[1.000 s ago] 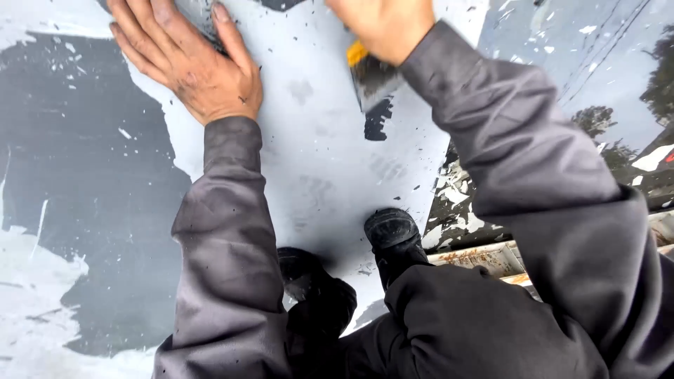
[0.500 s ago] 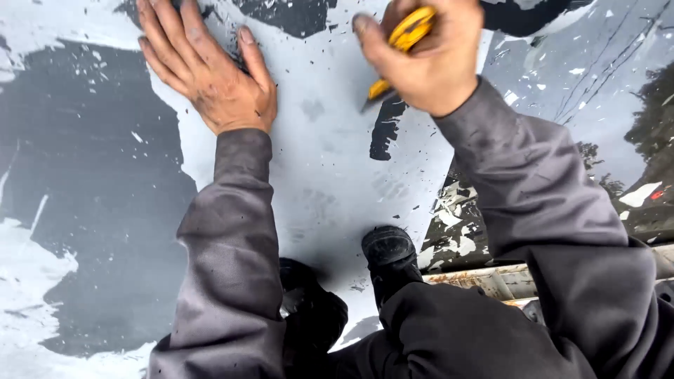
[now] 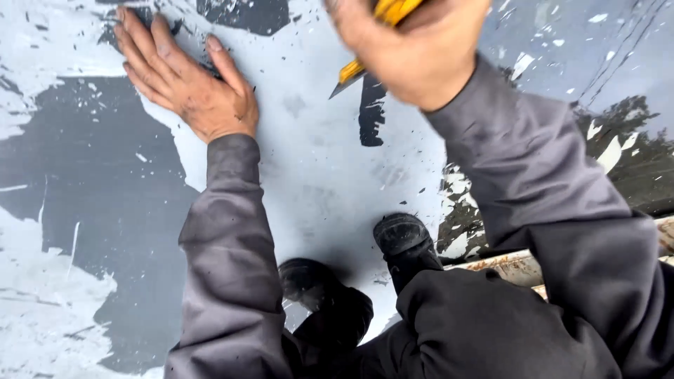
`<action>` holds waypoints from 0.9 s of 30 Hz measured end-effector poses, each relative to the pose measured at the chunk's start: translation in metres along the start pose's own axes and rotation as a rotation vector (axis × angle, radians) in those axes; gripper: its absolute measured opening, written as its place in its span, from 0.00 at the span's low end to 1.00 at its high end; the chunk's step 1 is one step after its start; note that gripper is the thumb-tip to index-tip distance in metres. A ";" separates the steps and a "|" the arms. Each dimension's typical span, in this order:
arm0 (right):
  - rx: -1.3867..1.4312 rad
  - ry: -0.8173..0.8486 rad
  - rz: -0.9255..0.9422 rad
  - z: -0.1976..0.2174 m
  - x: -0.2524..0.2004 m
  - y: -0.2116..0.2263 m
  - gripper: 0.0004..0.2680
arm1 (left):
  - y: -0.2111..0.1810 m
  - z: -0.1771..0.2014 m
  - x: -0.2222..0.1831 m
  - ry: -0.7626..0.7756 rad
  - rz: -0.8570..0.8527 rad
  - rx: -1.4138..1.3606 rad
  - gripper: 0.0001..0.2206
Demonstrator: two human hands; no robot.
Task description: Scraping a gray coating or paint off a large metal surface using a handheld scraper.
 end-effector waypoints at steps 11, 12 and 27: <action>0.208 0.396 0.171 -0.029 -0.166 0.050 0.14 | 0.009 -0.007 -0.008 -0.017 -0.019 0.016 0.21; 0.205 0.394 0.173 -0.020 -0.176 0.057 0.14 | 0.007 -0.007 -0.011 -0.019 -0.023 0.013 0.21; -0.044 0.620 0.409 -0.016 -0.314 0.046 0.06 | 0.003 0.023 -0.038 0.043 -0.228 -0.215 0.27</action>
Point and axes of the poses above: each hand's wrist, its own x-axis towards the middle knuckle, its own z-axis out of the back of the hand, y = z × x, the point moved 1 cm from there along x, towards the middle knuckle, and after that the axes turned 5 degrees about y, right-handed, at the moved point
